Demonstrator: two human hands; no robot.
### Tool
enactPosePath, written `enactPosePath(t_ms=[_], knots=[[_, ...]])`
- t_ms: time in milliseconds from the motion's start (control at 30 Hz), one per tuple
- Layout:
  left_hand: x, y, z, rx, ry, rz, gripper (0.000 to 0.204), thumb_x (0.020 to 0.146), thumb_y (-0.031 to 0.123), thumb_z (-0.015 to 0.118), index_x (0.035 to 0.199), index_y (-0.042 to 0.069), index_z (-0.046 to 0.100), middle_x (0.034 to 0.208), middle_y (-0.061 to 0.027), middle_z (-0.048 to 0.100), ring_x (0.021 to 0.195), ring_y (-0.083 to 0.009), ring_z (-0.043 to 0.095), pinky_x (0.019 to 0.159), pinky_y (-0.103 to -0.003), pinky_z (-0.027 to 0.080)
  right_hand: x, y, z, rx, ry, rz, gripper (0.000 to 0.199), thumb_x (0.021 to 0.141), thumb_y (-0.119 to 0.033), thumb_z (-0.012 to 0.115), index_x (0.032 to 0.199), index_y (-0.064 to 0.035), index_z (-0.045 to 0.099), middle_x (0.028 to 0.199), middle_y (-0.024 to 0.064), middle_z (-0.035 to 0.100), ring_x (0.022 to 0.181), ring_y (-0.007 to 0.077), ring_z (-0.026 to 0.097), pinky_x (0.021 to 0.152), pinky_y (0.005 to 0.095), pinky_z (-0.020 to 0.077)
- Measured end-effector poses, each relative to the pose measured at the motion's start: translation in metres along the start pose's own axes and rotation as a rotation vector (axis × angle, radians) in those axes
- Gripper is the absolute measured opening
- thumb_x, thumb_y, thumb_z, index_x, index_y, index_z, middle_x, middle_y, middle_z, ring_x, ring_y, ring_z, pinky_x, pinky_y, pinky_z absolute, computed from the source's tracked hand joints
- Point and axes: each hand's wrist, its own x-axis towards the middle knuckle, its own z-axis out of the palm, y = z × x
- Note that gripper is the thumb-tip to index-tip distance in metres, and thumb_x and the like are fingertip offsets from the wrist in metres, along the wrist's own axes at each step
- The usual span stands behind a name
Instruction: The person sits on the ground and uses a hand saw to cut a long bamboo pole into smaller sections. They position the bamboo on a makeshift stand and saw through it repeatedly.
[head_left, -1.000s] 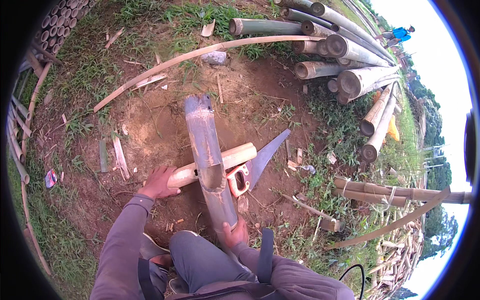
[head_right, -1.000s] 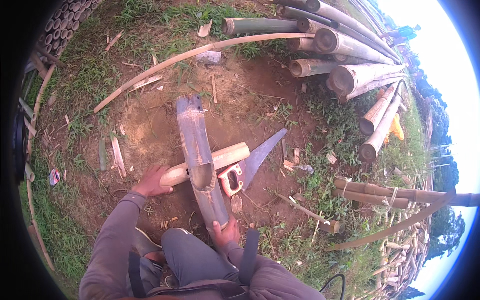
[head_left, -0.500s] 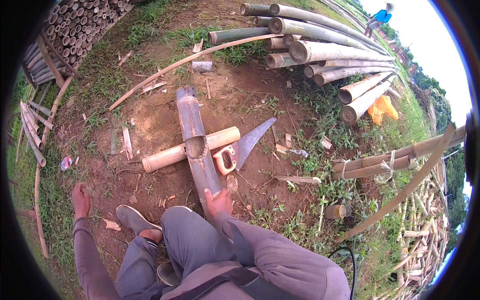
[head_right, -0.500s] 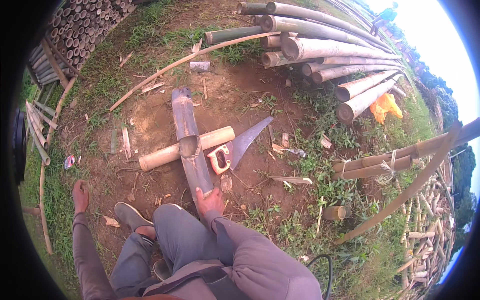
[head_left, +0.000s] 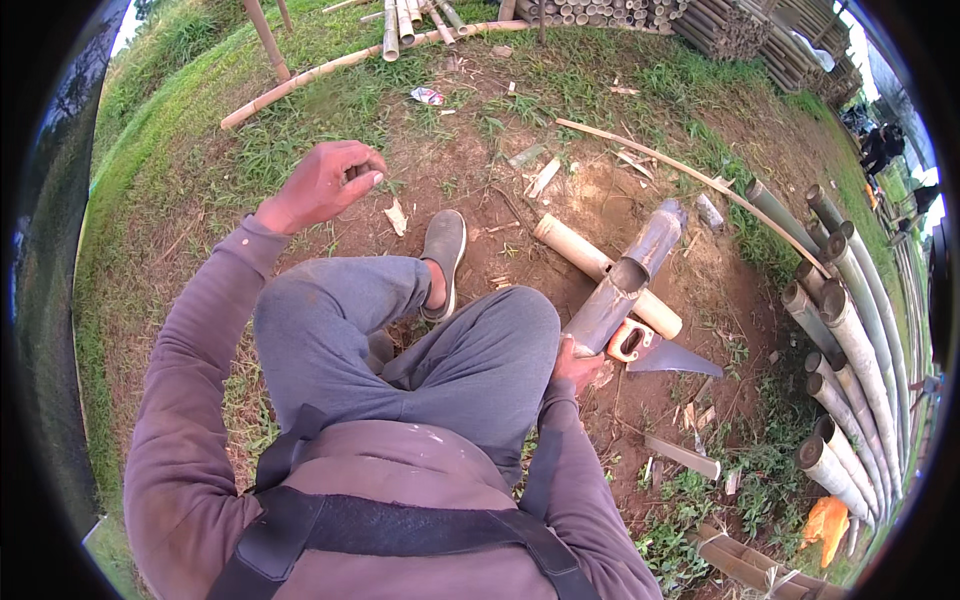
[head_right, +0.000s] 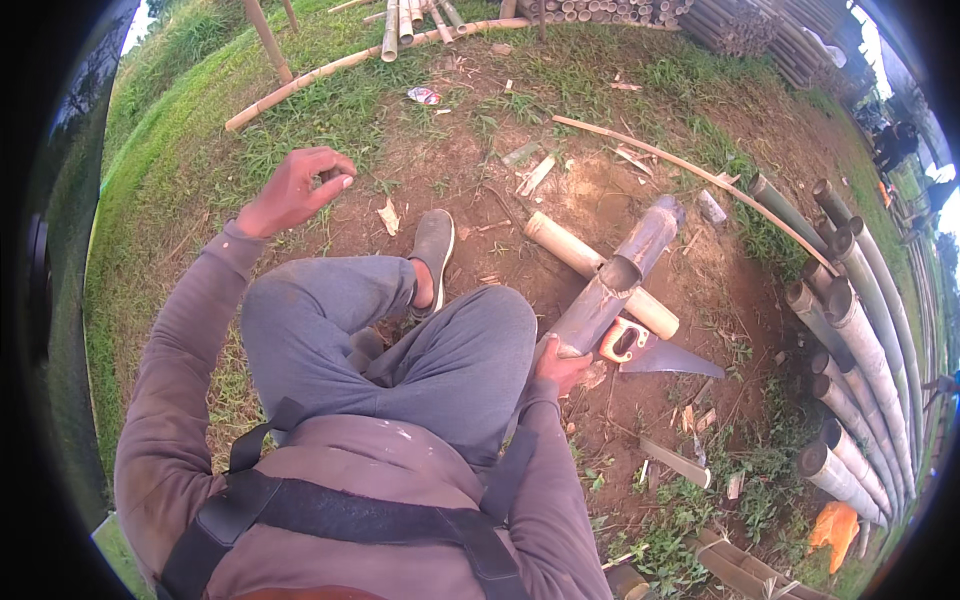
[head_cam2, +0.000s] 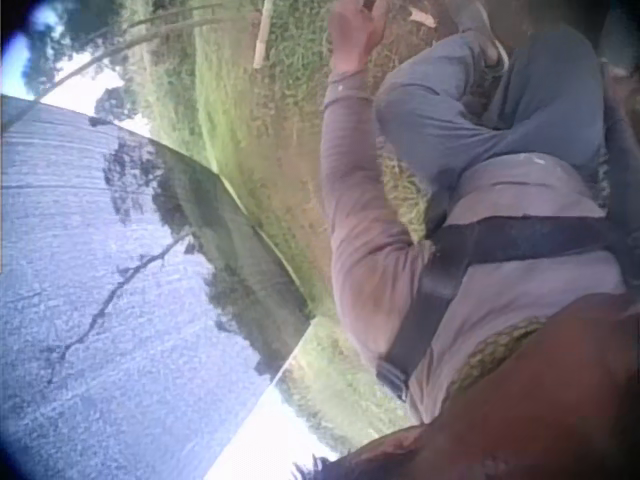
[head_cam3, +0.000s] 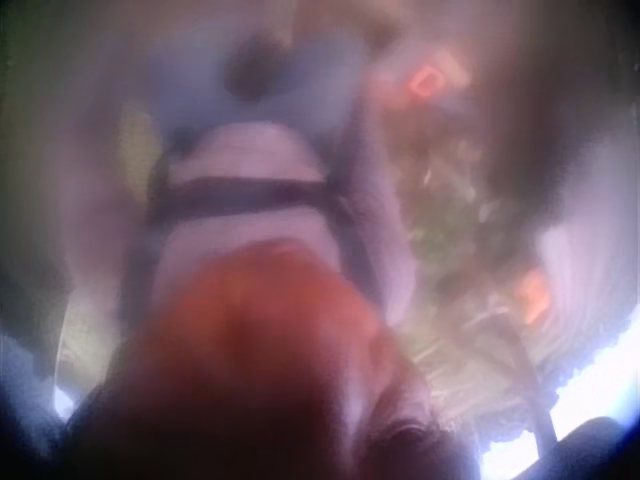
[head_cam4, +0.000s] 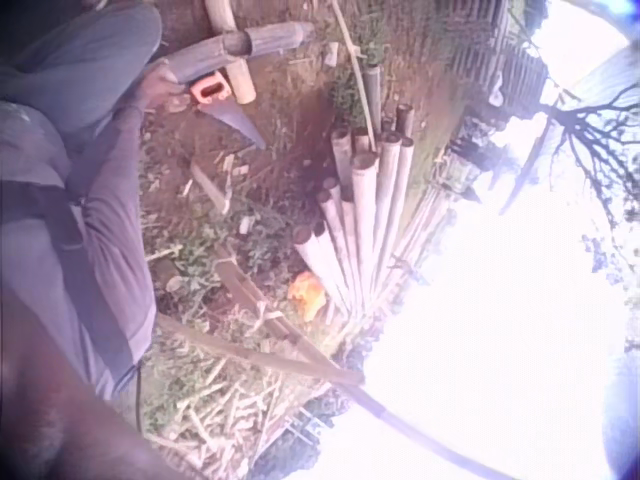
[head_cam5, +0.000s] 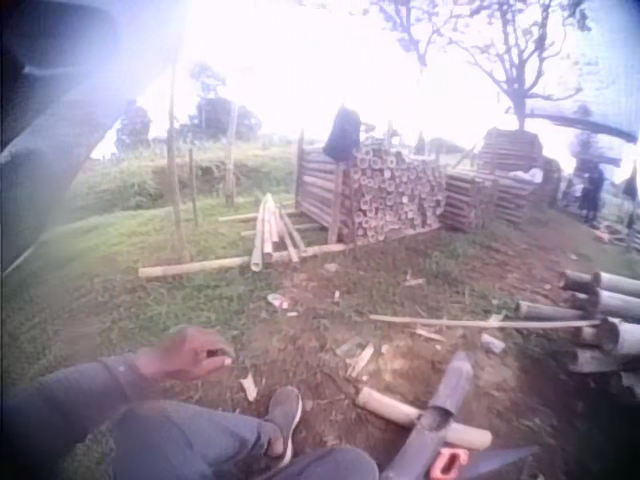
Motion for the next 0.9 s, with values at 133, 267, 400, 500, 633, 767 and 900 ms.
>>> enactPosePath(t_ms=[133,267,400,500,633,767,900], knots=[[-0.031,0.040,-0.022,-0.027,0.096,-0.006,0.013,0.097,0.014,0.075,0.103,0.002,0.074,0.085,-0.0080,0.070,0.073,-0.0183,0.064,0.068,-0.035,0.052,0.001,0.007,-0.010,-0.084,-0.102,-0.044,0.114,0.088,-0.065,0.076,0.163,0.0029,0.024,0.157,0.0312,0.046,0.143,0.0477,0.048,0.116,0.0567,0.0433],[-0.052,0.040,-0.047,0.052,0.032,-0.103,0.016,0.097,0.014,0.074,0.107,0.002,0.075,0.088,-0.0088,0.072,0.076,-0.0183,0.067,0.072,-0.035,0.054,0.011,0.016,-0.002,-0.018,-0.141,-0.163,0.116,0.090,-0.065,0.076,0.163,0.0045,0.020,0.154,0.0389,0.043,0.141,0.0522,0.048,0.116,0.0600,0.0425],[-0.072,0.008,-0.055,0.117,0.032,-0.102,0.020,0.095,0.018,0.075,0.108,0.003,0.074,0.093,-0.0118,0.074,0.083,-0.0250,0.072,0.075,-0.039,0.056,0.016,0.019,0.009,-0.065,-0.147,-0.113,0.119,0.089,-0.066,0.076,0.162,0.0071,0.018,0.151,0.0430,0.043,0.134,0.0557,0.053,0.112,0.0608,0.0460],[-0.094,-0.004,-0.041,0.114,-0.149,-0.250,0.029,0.090,0.023,0.077,0.113,0.004,0.073,0.098,-0.0148,0.076,0.092,-0.0318,0.074,0.079,-0.044,0.057,0.026,0.035,0.007,0.003,-0.151,-0.162,0.119,0.089,-0.068,0.076,0.162,0.0065,0.020,0.147,0.0430,0.046,0.131,0.0562,0.055,0.109,0.0616,0.0482],[-0.136,-0.005,-0.040,0.168,-0.275,-0.361,0.035,0.088,0.026,0.078,0.118,0.007,0.073,0.100,-0.0155,0.076,0.095,-0.0356,0.074,0.081,-0.047,0.057,0.026,0.019,0.006,-0.004,-0.208,-0.132,0.119,0.088,-0.070,0.076,0.161,0.0063,0.021,0.144,0.0423,0.048,0.130,0.0557,0.055,0.107,0.0619,0.0493],[-0.190,-0.017,-0.038,0.128,-0.108,-0.469,0.034,0.089,0.026,0.078,0.118,0.008,0.074,0.097,-0.0138,0.077,0.090,-0.0324,0.075,0.080,-0.044,0.057,0.023,0.026,0.009,-0.072,-0.127,-0.155,0.119,0.087,-0.071,0.076,0.161,0.0043,0.021,0.144,0.0407,0.049,0.131,0.0544,0.055,0.108,0.0616,0.0497],[-0.220,-0.008,-0.055,0.035,0.107,-0.650,0.029,0.092,0.025,0.078,0.114,0.006,0.076,0.094,-0.0102,0.077,0.086,-0.0224,0.074,0.078,-0.039,0.057,0.029,0.028,0.003,-0.055,-0.141,-0.144,0.119,0.088,-0.071,0.075,0.161,0.0045,0.020,0.145,0.0401,0.048,0.131,0.0551,0.055,0.110,0.0621,0.0488]])
